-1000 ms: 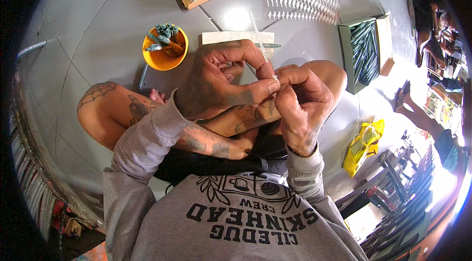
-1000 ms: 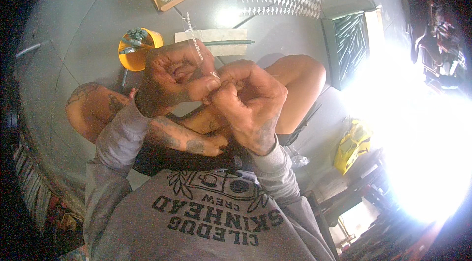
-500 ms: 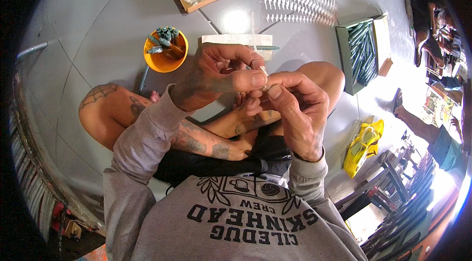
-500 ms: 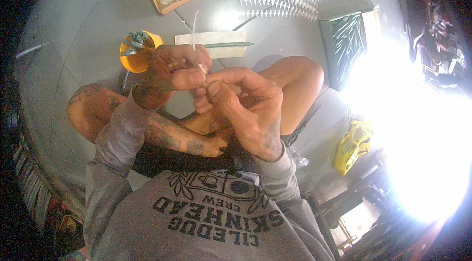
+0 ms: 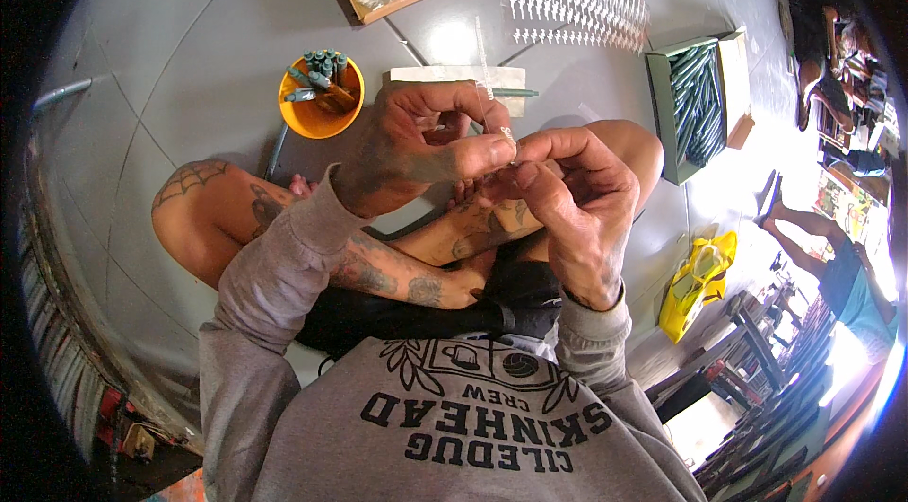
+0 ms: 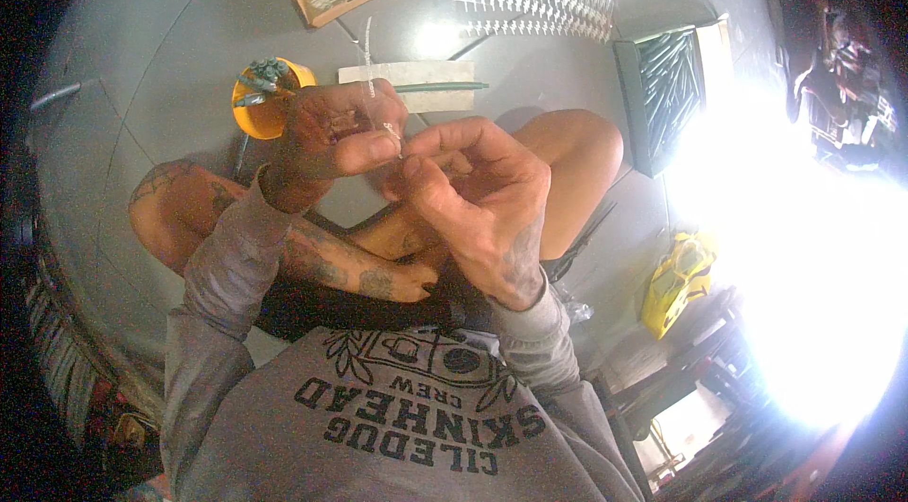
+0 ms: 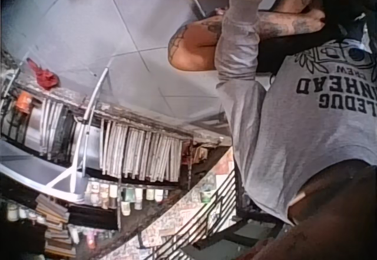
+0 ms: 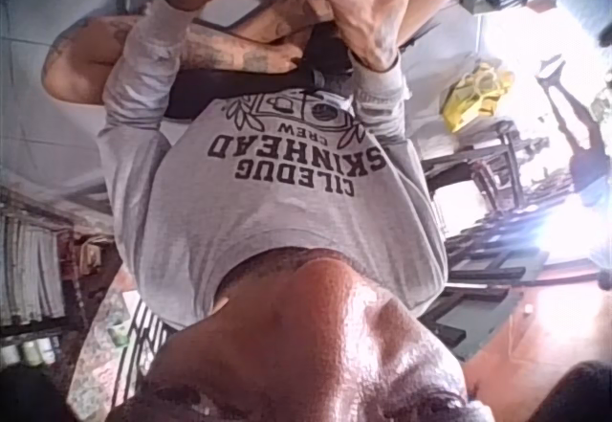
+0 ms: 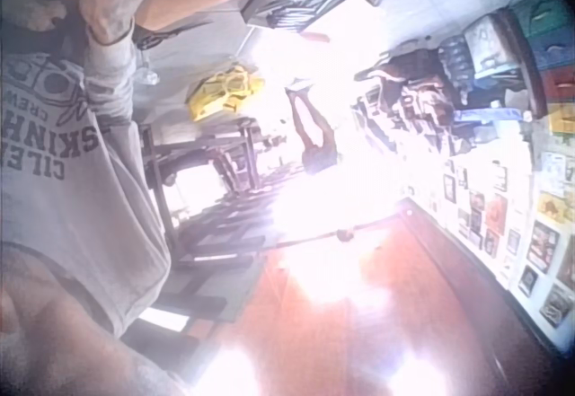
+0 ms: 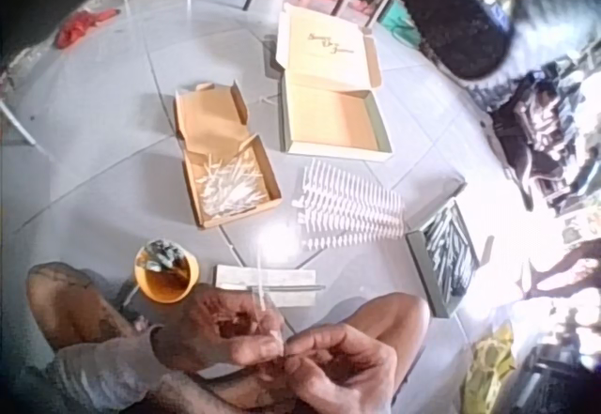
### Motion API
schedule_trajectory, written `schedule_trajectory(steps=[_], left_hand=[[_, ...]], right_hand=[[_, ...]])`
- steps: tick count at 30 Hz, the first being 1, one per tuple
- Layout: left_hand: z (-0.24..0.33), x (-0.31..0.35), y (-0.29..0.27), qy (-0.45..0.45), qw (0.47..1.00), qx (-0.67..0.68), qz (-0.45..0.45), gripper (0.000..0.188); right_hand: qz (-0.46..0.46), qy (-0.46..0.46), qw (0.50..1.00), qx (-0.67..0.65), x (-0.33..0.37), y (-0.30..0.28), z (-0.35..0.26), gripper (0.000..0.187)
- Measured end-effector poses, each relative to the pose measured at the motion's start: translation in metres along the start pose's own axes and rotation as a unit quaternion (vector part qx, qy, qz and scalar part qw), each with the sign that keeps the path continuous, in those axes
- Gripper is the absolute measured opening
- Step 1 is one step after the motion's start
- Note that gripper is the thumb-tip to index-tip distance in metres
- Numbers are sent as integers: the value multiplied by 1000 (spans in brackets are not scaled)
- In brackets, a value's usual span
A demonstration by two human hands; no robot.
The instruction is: The person sits on the floor and assembles small white plastic clips onto a metal rod, then slides a green plastic sleeve over the end of the rod and uses scissors to trim the sleeve.
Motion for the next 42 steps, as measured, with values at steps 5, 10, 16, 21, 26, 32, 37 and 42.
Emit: schedule_trajectory(steps=[5,10,16,21,26,32,37,42], left_hand=[[4,1,3,-11,1000,2,0,14],[10,3,6,-14,1000,-8,-6,13],[9,4,10,27,1000,12,6,13],[8,3,6,27,999,38,-22,13],[13,5,6,-29,994,103,-27,13],[12,4,7,-21,995,90,-22,14],[11,3,5,-28,998,56,-19,16],[17,6,9,-6,1000,24,-4,14]], right_hand=[[22,-11,1000,18,-1,1,2,10],[27,-33,996,75,-4,3,1,5],[29,-69,988,136,-4,8,-6,5],[3,-25,1000,12,-2,9,-3,7],[-38,28,998,-52,2,6,-4,10],[-36,28,997,-63,3,4,-2,13],[-28,26,998,-44,3,5,-4,13],[-25,19,998,-48,2,2,0,12]])
Point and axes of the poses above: each hand's wrist, its own x-axis away from the middle knuckle, its own y-axis out of the palm, z = x × y, the point moved 2 cm from there along -x, towards the middle knuckle, and after that the axes turned 1 degree about y, right-handed, at the moved point
